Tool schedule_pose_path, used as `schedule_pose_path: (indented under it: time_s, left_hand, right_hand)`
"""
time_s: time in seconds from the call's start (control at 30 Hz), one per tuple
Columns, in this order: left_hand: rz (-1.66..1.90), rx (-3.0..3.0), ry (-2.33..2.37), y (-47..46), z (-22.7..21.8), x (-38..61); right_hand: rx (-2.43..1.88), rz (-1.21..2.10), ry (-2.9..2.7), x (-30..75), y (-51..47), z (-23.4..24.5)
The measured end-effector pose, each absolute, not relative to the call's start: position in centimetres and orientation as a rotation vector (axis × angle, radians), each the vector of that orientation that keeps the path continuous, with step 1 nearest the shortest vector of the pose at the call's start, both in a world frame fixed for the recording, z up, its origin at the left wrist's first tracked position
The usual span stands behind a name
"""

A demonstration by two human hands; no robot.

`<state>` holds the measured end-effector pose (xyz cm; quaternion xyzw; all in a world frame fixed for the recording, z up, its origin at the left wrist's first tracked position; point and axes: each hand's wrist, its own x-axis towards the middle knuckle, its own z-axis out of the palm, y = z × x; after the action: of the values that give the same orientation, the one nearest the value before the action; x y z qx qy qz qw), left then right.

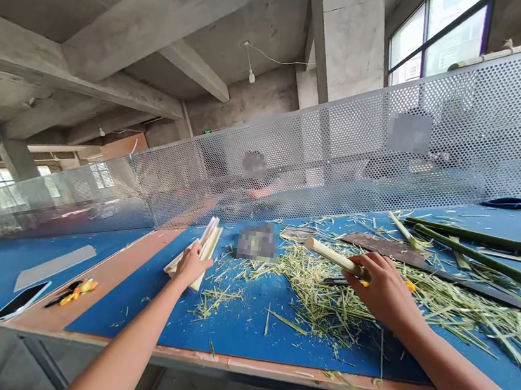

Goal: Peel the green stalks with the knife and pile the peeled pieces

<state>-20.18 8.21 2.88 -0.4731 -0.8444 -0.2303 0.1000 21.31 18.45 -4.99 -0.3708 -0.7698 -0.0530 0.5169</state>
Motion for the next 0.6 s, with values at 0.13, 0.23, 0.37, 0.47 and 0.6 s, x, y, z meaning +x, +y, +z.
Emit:
schedule_pose_path:
  time_s: [0.13, 0.23, 0.37, 0.47, 0.6]
  left_hand:
    - [-1.259, -1.316, -2.205, 7.6, 2.8, -19.0]
    - [-1.444, -1.295, -2.148, 7.4, 1.8, -18.6]
    - [-1.410, -1.306, -2.336, 7.1, 0.1, -19.2]
    - [-1.373, -1.341, -2.411, 6.7, -0.4, -19.8]
    - [-1.232, -1.325, -2.484, 6.0, 0.2, -19.4]
  right_hand:
    - [-0.891, -0.095, -1.851, 21.2, 18.8, -5.4]
    - [-0.880, -0.079, -1.855, 21.2, 18.9, -5.6]
    - [-0.882, -0.073, -1.859, 21.2, 18.8, -5.7]
    - [-0.882, -0.075, -1.874, 21.2, 18.8, -5.7]
    - [-0.891, -0.079, -1.864, 21.1, 18.8, -5.8]
